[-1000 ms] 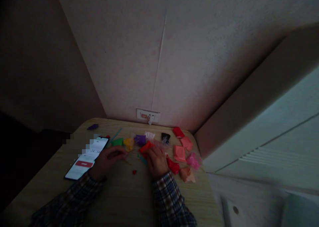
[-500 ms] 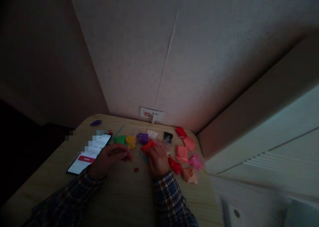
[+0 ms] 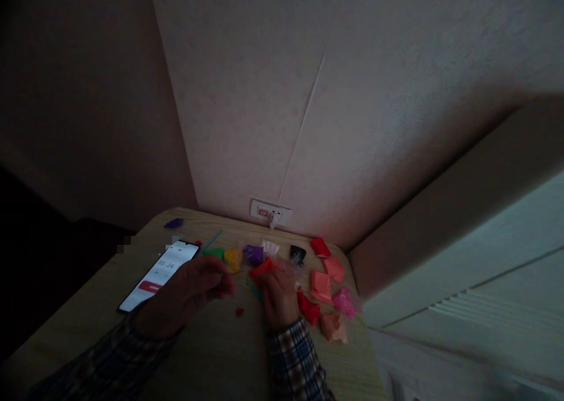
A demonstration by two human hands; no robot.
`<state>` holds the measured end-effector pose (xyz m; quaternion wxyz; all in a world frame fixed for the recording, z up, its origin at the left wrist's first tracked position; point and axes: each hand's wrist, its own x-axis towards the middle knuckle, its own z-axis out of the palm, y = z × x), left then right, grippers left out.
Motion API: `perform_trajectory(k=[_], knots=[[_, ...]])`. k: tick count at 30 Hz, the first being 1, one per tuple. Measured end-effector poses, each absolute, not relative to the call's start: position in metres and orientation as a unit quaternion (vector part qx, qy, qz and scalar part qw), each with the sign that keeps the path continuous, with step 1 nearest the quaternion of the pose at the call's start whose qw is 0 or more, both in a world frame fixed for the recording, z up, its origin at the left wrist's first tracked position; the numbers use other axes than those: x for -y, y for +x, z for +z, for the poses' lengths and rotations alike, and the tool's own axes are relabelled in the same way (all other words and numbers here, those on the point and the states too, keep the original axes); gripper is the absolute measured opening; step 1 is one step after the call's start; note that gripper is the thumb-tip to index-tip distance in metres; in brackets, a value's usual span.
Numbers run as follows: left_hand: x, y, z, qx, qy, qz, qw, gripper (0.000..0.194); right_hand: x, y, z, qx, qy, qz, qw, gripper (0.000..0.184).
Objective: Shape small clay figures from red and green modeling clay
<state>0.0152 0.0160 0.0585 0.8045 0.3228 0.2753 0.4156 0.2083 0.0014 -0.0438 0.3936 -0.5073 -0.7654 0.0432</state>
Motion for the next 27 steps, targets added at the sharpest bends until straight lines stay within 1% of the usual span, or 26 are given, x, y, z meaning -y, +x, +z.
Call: perform_trajectory(k=[3, 4, 6, 11, 13, 17, 21, 24, 27], knots=[[-0.016, 0.021, 0.082, -0.245, 0.365, 0.406, 0.801, 0.015, 0.002, 0.206, -0.011, 0.724, -0.505, 0.064, 0.466, 0.02], [-0.018, 0.022, 0.089, -0.241, 0.379, 0.409, 0.794, 0.015, 0.004, 0.205, 0.004, 0.708, -0.499, 0.065, 0.496, 0.019], [-0.021, 0.024, 0.103, -0.225, 0.403, 0.419, 0.782, 0.015, 0.009, 0.202, 0.039, 0.691, -0.491, 0.056, 0.528, 0.017], [-0.025, 0.027, 0.135, -0.198, 0.425, 0.429, 0.772, 0.019, 0.028, 0.188, 0.114, 0.628, -0.463, -0.03, 0.625, 0.016], [-0.021, 0.029, 0.144, -0.207, 0.41, 0.435, 0.774, 0.02, 0.033, 0.181, 0.131, 0.64, -0.448, -0.072, 0.62, 0.017], [-0.016, 0.027, 0.149, -0.234, 0.4, 0.416, 0.782, 0.019, 0.035, 0.174, 0.145, 0.702, -0.448, -0.127, 0.539, 0.019], [-0.02, 0.02, 0.145, -0.202, 0.427, 0.412, 0.779, 0.016, 0.033, 0.174, 0.145, 0.697, -0.467, -0.12, 0.531, 0.02], [-0.022, 0.016, 0.146, -0.197, 0.419, 0.422, 0.779, 0.014, 0.033, 0.176, 0.145, 0.726, -0.458, -0.096, 0.504, 0.023], [-0.023, 0.016, 0.147, -0.191, 0.407, 0.412, 0.793, 0.013, 0.034, 0.178, 0.146, 0.721, -0.464, -0.094, 0.506, 0.023]])
